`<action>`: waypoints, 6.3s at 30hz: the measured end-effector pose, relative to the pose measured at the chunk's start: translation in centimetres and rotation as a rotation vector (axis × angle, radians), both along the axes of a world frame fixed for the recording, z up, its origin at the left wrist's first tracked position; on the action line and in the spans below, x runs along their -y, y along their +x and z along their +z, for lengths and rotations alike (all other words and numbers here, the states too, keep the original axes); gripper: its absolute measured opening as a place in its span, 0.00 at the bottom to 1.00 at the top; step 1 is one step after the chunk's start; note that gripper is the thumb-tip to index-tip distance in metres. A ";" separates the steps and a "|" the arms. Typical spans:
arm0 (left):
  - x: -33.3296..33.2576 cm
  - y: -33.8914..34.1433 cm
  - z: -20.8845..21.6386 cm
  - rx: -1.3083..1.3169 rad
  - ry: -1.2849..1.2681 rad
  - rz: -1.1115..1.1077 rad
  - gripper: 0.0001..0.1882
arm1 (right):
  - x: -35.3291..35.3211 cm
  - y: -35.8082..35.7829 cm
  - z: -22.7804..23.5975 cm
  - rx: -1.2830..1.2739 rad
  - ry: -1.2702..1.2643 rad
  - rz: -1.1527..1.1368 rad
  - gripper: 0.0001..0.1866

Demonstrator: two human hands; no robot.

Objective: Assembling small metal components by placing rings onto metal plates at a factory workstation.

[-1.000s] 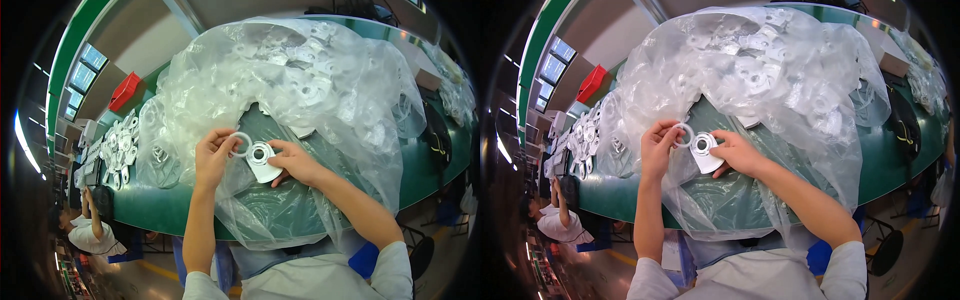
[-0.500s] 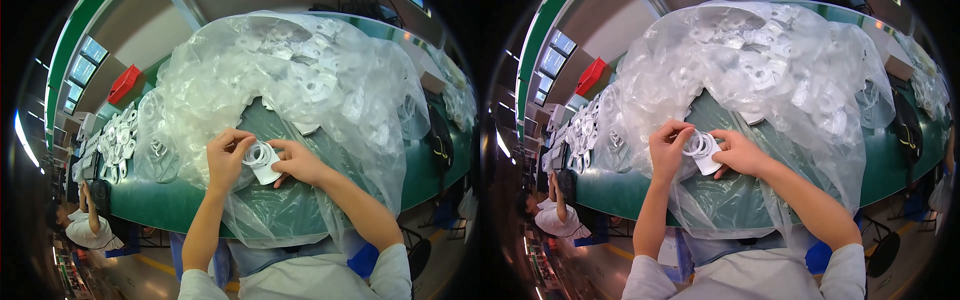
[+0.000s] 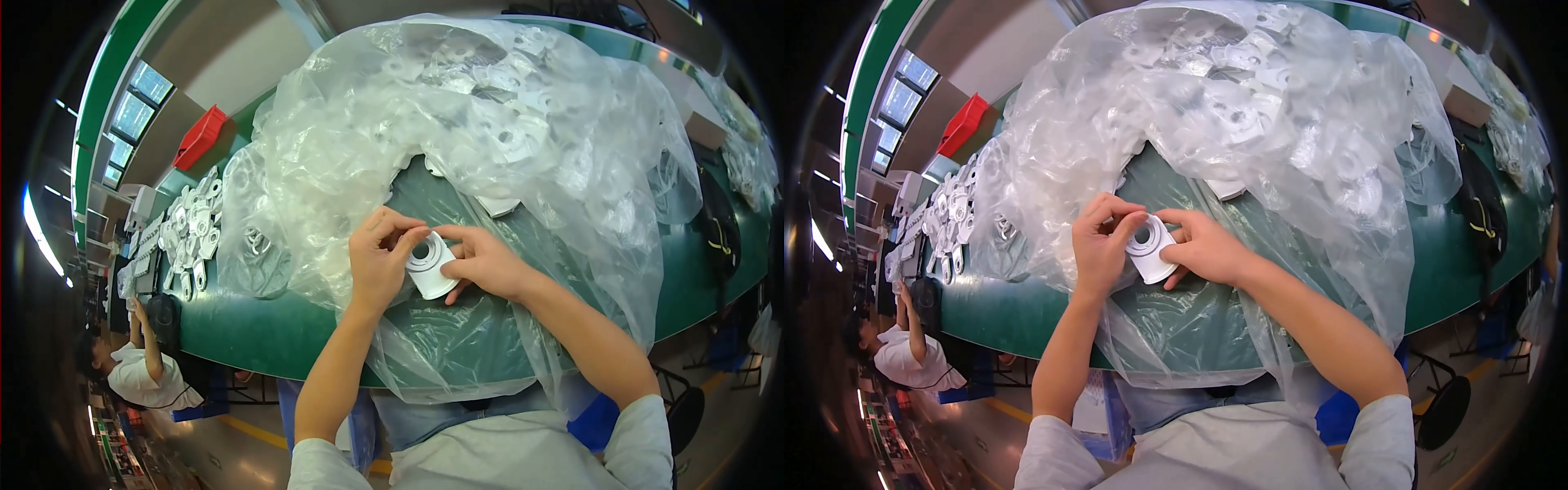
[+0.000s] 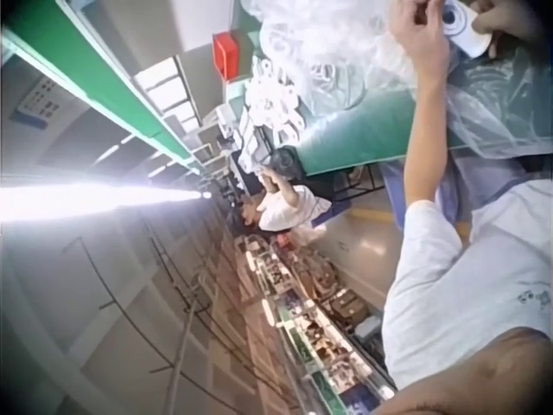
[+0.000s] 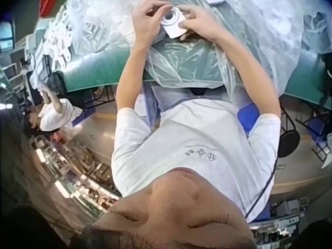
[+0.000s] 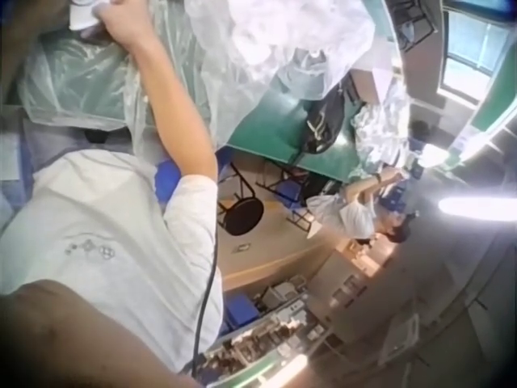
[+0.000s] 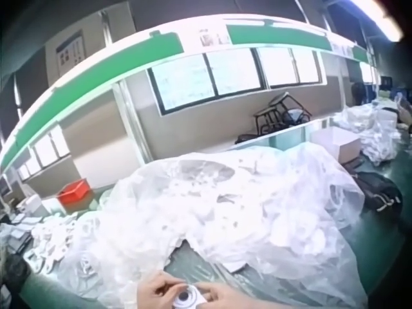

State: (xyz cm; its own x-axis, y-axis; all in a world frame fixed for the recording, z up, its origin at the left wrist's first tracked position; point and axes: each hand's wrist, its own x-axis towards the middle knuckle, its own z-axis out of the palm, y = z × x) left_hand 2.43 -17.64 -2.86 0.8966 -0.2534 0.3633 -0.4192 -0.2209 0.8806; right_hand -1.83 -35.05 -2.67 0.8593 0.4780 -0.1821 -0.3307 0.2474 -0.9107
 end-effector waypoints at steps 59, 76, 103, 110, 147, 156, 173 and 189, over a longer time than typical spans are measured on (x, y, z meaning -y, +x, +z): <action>-0.6 -0.3 1.5 -0.074 -0.062 -0.208 0.11 | -0.9 -0.6 -1.3 0.272 -0.170 -0.320 0.18; -0.2 -1.5 1.8 -0.115 -0.015 -0.130 0.04 | -1.5 -1.4 -0.4 0.236 -0.179 -0.364 0.21; -2.5 -0.1 0.3 -0.339 -0.058 -0.404 0.14 | -1.9 -1.3 -1.1 0.228 -0.044 -0.297 0.17; -15.2 -5.9 1.3 -0.286 -0.192 0.426 0.18 | 0.1 -0.9 -1.2 0.179 -0.061 -0.144 0.08; 3.3 4.8 -1.2 0.248 0.289 0.066 0.09 | 29.7 -3.4 -1.5 0.526 -1.400 -1.247 0.08; 0.5 1.3 -1.0 -0.545 -0.297 -0.197 0.08 | 29.1 -1.4 -0.4 0.297 -1.760 -0.946 0.10; 1.6 -0.1 1.0 -0.784 -0.346 -0.607 0.17 | 5.6 -3.2 5.0 0.276 -0.473 -0.741 0.07; 0.4 2.6 -1.3 -0.550 -0.452 -0.307 0.18 | -6.0 -5.8 0.8 1.051 -1.102 0.000 0.18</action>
